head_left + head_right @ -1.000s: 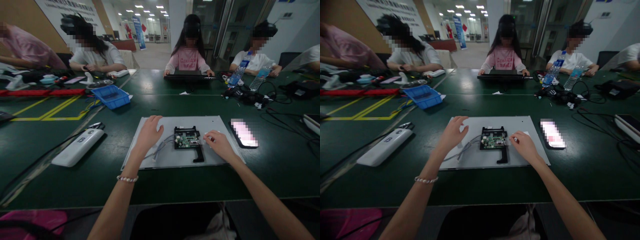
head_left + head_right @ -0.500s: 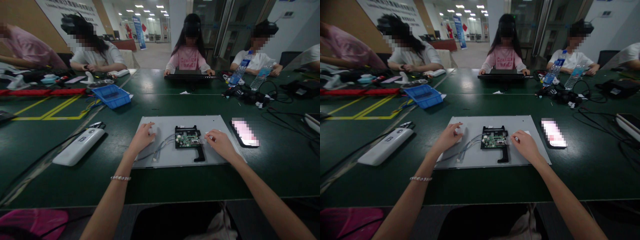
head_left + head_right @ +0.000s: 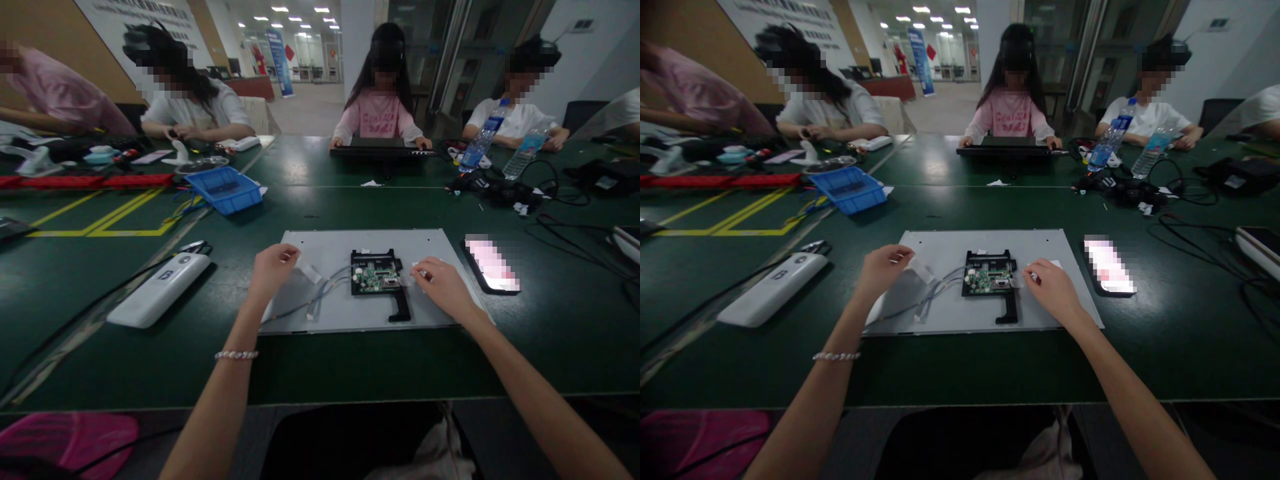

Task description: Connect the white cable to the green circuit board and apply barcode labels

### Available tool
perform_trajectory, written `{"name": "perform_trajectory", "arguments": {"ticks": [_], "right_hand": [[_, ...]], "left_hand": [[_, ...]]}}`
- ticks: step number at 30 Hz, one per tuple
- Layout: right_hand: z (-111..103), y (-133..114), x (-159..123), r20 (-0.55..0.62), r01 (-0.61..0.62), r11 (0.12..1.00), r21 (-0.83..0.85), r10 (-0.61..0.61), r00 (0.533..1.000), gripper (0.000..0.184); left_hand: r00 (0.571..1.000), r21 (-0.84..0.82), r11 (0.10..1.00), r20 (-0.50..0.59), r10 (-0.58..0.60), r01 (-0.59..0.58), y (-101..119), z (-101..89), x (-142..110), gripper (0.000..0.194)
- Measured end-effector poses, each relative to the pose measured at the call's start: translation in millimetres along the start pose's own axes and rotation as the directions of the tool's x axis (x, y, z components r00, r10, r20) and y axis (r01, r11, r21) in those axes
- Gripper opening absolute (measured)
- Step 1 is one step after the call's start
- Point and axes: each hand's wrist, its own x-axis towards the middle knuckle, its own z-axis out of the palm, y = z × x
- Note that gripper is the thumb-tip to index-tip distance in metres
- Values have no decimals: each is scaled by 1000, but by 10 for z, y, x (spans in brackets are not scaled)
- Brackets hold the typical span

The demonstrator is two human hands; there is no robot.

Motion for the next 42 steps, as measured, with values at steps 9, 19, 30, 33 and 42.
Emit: {"name": "perform_trajectory", "arguments": {"ticks": [9, 19, 30, 33, 42], "right_hand": [[-20, -47, -1, -26, 1, 1000, 8, 0, 1000, 22], [-27, -149, 1, -42, 9, 1000, -2, -9, 999, 20], [73, -838, 118, 176, 445, 895, 17, -441, 880, 40], [220, -1016, 184, 256, 569, 822, -22, -545, 798, 38], [513, -1193, 337, 344, 658, 734, -169, -581, 737, 19]], "left_hand": [[986, -460, 874, 118, -117, 159, 173, -145, -82, 20], [927, -142, 989, 364, 84, -34, 291, 88, -160, 17], [874, -52, 962, 407, 266, -269, 488, -45, -227, 16], [810, -76, 946, 498, 309, -314, 509, 0, -261, 16], [806, -70, 958, 525, 273, -279, 465, 53, -278, 27]]}}
